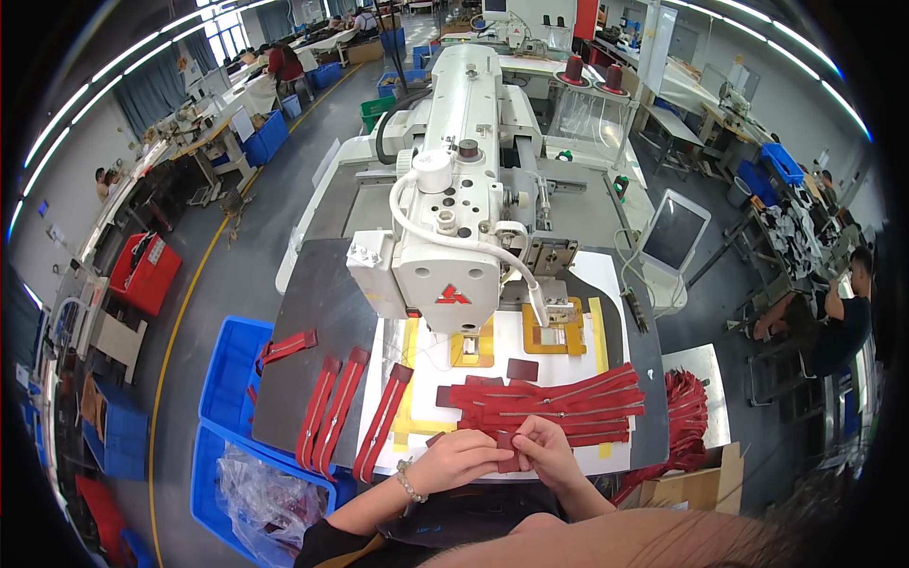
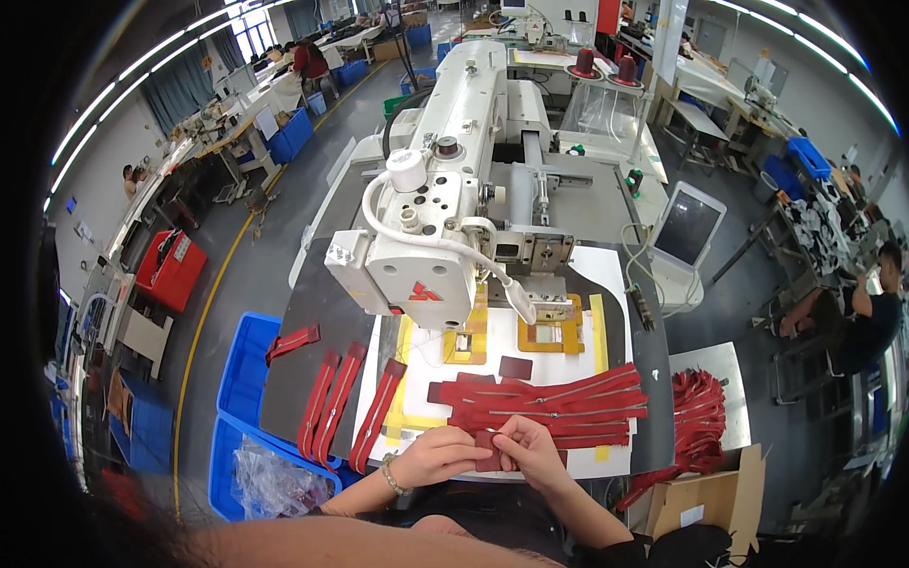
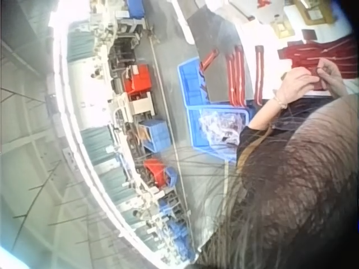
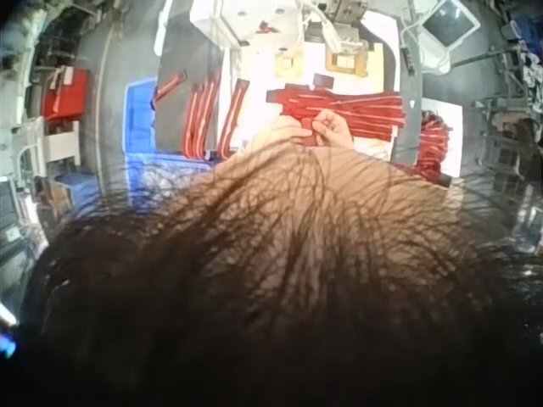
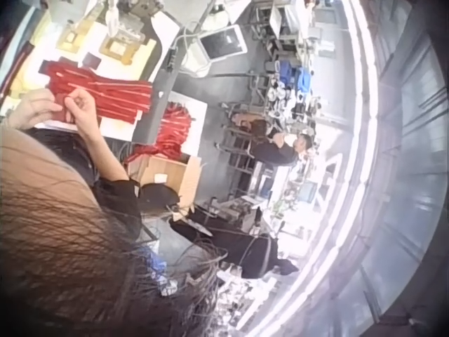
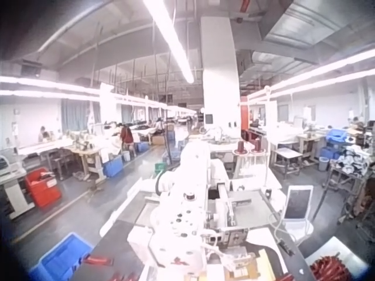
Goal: Sewing small leather pieces onto red fabric/zipper straps using an industrial sewing machine.
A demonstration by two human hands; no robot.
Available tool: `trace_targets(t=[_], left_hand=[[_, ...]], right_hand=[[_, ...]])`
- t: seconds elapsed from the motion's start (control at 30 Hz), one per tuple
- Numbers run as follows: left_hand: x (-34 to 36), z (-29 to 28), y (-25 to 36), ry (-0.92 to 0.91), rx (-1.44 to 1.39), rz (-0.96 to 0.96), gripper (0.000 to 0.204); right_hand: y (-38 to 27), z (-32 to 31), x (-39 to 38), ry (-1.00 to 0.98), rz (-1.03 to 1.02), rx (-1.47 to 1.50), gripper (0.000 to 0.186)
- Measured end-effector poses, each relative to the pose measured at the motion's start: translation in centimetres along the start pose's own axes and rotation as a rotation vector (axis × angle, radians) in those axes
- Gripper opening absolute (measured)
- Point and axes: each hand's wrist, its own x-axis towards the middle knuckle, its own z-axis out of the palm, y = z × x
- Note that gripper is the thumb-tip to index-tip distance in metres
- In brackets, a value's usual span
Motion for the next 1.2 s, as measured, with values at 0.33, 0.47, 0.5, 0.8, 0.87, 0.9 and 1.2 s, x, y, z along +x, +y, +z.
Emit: trace_targets(t=[0.33, 0.47, 0.5, 0.8, 0.87, 0.9, 1.2], left_hand=[[0.3, 1.2, -0.9, 0.226, -0.216, -0.241, 0.019], [0.5, 1.4, -0.7, 0.303, -0.402, -0.464, 0.012], [0.6, 1.6, -0.5, 0.336, -0.406, -0.496, 0.012], [1.0, 2.4, -0.8, 0.501, -0.308, -0.305, 0.013], [1.2, 2.3, -0.3, 0.563, -0.348, -0.352, 0.012], [1.3, 2.1, -0.3, 0.592, -0.397, -0.365, 0.012], [1.4, 2.1, -1.1, 0.577, -0.482, -0.399, 0.015]], right_hand=[[0.6, 0.4, -0.4, 0.091, -0.313, -0.437, 0.003], [0.5, 1.2, -0.5, 0.102, -0.284, -0.456, 0.008], [0.6, 1.1, -0.3, 0.114, -0.282, -0.465, 0.009], [1.4, 0.8, 1.0, 0.006, -0.284, -0.226, 0.009], [1.1, 1.4, 1.1, -0.052, -0.280, -0.098, 0.009], [0.6, 1.9, 1.2, -0.059, -0.273, -0.057, 0.009], [0.1, 2.7, 1.8, 0.078, -0.226, -0.100, 0.017]])
